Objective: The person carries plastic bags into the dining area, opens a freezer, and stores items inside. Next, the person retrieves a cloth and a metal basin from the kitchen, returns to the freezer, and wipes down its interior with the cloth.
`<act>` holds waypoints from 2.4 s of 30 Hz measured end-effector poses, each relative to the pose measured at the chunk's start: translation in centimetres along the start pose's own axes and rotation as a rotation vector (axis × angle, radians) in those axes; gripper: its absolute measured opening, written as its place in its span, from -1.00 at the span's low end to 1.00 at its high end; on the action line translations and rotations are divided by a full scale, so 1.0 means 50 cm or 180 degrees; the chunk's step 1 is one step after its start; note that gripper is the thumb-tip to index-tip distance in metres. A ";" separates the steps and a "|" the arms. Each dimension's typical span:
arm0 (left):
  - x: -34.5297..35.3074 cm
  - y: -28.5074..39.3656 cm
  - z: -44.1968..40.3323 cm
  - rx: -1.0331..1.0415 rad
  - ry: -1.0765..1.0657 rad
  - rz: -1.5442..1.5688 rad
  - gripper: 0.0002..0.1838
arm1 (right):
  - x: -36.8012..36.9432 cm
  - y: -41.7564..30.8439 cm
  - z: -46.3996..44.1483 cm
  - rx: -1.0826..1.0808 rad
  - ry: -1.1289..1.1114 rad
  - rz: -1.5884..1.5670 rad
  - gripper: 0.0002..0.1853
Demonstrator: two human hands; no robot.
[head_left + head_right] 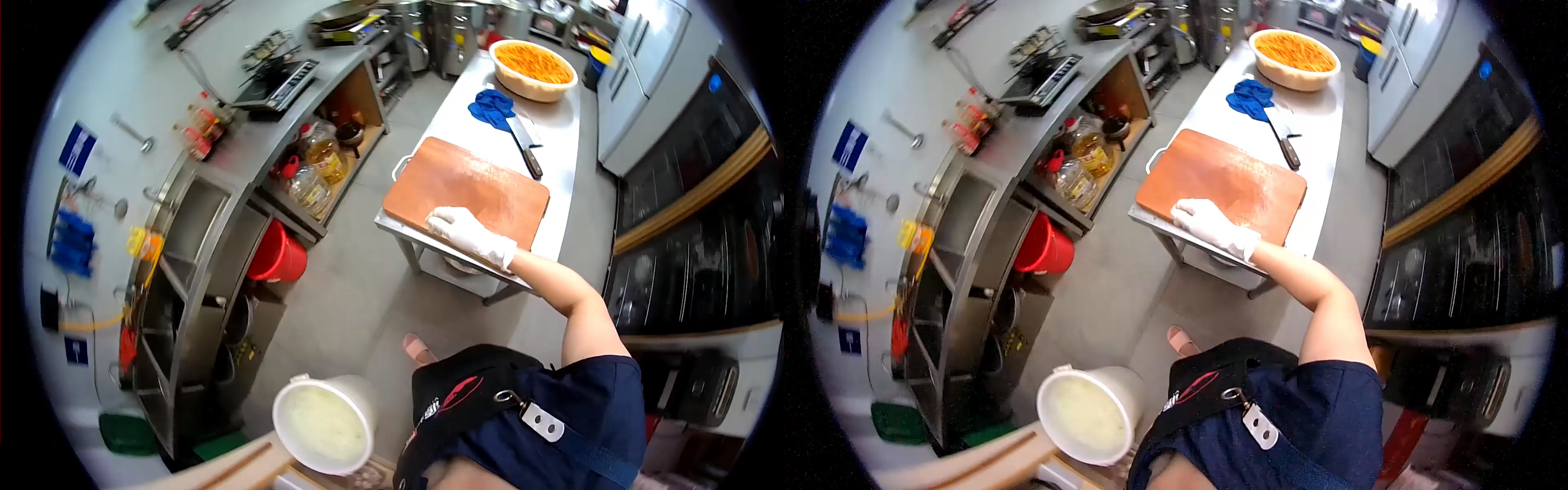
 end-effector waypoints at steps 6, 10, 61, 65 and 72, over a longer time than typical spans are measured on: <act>-0.112 0.229 -0.273 0.0093 -0.0117 0.0101 -0.64 | -0.093 0.135 -0.082 0.0746 0.1180 -0.0248 -0.70; -0.124 0.454 -0.484 0.0321 -0.0318 0.0430 -0.67 | -0.246 0.259 -0.123 0.1099 0.2235 -0.0194 -0.77; 0.454 1.324 -0.573 0.1708 -0.2210 -0.1113 -0.65 | -0.639 0.524 -0.750 0.0689 0.2894 -0.2152 -0.89; 0.425 1.327 -0.617 0.1609 -0.2207 -0.0934 -0.65 | -0.611 0.391 -0.671 0.1123 0.2365 -0.2486 -0.78; 0.356 1.367 -0.762 0.1582 -0.2223 -0.0815 -0.64 | -0.474 0.336 -0.712 0.1079 0.2292 -0.3293 -0.85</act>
Point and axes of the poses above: each hand's wrist, its own z-axis away from the middle knuckle, its own x-axis out of the palm, y = z × x, the point moved 3 cm from there along -z, towards the middle knuckle, and after that the axes turned 9 degrees about x, right-handed, at the moved point
